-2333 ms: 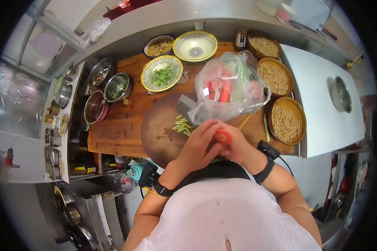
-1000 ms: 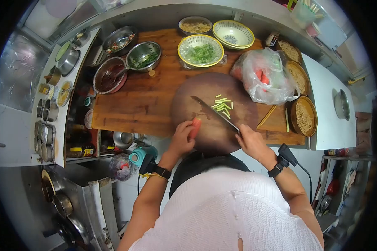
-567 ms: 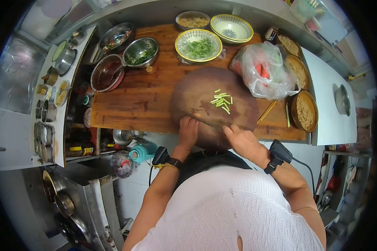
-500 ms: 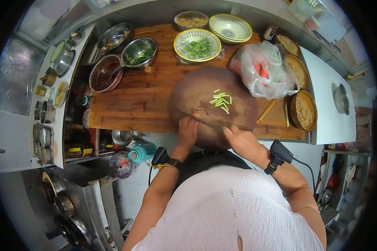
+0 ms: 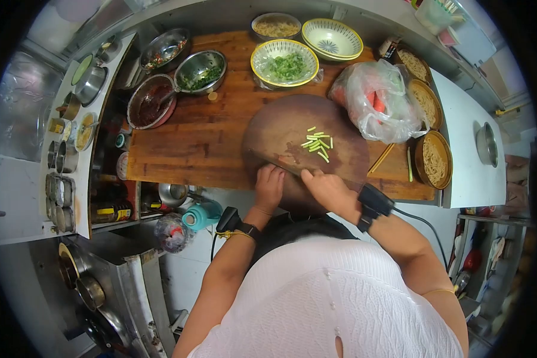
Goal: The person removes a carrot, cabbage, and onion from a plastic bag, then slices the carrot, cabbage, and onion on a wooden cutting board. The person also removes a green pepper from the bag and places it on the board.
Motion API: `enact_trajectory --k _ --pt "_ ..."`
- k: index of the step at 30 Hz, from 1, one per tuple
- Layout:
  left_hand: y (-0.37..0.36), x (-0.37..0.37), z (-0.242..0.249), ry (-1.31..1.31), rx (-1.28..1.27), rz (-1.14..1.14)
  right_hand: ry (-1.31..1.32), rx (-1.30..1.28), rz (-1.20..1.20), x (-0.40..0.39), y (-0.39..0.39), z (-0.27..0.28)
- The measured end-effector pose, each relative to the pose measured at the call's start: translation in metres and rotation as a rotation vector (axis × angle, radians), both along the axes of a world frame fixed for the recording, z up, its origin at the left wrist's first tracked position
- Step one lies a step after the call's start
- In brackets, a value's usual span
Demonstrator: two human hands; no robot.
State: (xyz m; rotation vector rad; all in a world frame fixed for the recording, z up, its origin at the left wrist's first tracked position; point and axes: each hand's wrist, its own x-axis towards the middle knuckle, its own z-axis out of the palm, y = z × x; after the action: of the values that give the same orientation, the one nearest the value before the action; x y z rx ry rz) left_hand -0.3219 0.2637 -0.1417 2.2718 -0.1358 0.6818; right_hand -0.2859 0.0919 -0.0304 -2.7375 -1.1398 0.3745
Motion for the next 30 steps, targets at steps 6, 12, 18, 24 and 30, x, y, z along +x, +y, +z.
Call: enact_trajectory --k 6,12,18,24,30 --pt "0.004 0.004 0.000 0.001 -0.039 -0.002 -0.015 0.110 -0.039 0.009 -0.010 -0.014" --pt "0.007 0.061 0.039 0.248 0.044 0.069 -0.046 0.408 -0.258 -0.009 -0.060 0.029" --pt "0.023 0.106 0.017 0.495 0.196 -0.060 0.204 0.264 -0.399 -0.042 -0.101 0.016" --pt "0.133 0.079 -0.017 0.405 0.123 0.320 0.324 0.222 -0.427 -0.044 -0.097 0.007" --pt "0.095 0.048 0.019 0.145 0.228 0.265 0.255 0.132 -0.449 -0.019 -0.095 0.008"
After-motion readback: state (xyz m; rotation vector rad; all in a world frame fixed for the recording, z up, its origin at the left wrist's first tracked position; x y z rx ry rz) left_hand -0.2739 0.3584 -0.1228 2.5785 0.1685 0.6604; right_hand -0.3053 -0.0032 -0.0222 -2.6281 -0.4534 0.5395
